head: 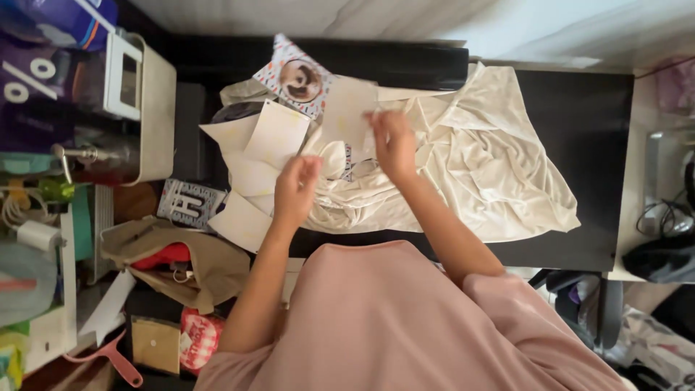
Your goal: Hanging a wall organizer and then assembling a decorative banner by stringing together cards with letters and dog photos.
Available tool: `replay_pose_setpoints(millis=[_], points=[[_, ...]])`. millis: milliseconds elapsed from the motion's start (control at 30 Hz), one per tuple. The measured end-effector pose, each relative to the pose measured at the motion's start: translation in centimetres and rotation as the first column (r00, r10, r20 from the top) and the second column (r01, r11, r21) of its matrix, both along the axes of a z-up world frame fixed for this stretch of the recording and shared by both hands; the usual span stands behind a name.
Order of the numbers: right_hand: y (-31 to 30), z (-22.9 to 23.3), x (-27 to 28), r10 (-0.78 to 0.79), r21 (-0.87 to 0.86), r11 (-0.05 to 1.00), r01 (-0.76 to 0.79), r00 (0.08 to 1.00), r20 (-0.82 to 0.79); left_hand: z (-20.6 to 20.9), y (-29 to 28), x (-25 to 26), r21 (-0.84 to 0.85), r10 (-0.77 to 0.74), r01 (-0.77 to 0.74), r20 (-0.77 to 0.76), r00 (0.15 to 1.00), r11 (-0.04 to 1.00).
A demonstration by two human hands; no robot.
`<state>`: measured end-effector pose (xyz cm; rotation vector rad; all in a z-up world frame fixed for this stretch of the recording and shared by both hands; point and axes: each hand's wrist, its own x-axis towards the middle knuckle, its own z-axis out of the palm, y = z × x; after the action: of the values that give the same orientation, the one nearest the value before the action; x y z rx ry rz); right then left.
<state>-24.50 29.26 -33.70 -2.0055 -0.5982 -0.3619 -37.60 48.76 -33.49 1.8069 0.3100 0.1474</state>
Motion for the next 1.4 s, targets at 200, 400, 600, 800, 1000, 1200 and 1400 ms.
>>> replay_pose_setpoints(millis=[200,400,600,800,1000,1200,1400], points=[[0.1,3.7,-5.9,0.42,-0.424,0.832,-0.359,0.905,0.059,13.4,-2.4,5.7,0.203,-0.216,0.265,-0.233,0.948,0.943],[-1.2,10.7,-8.7,0.594,-0.261,0.765,-0.589,0.801,-0.068,14.7,-1.8,5.6,0.497,-0.33,0.407,-0.239,0.913,0.766],[-4.2,7.0,-7.2,0.407,0.149,0.914,-0.378,0.854,-0.326,25.9,2.6,1.4,0.367,-0.405,0.344,0.103,0.908,0.864],[0.6,5.9,-3.4,0.36,0.215,0.933,-0.288,0.756,-0.547,27.7,5.3,-2.2,0.268,-0.183,0.132,0.175,0.967,0.954],[7.5,0.7,-2.1,0.372,-0.218,0.876,-0.431,0.89,-0.264,25.8,7.7,-5.5,0.211,0.054,-0.12,0.294,0.954,0.97],[11.7,0.3,0.7,0.006,-0.453,0.883,-0.125,0.967,-0.255,22.5,10.3,-8.0,0.142,0.164,-0.213,0.298,0.941,0.967],[9.4,-7.5,0.3,0.037,-0.387,0.921,-0.035,0.999,-0.001,20.0,10.4,-7.5,-0.011,0.119,-0.119,0.222,0.968,0.993]])
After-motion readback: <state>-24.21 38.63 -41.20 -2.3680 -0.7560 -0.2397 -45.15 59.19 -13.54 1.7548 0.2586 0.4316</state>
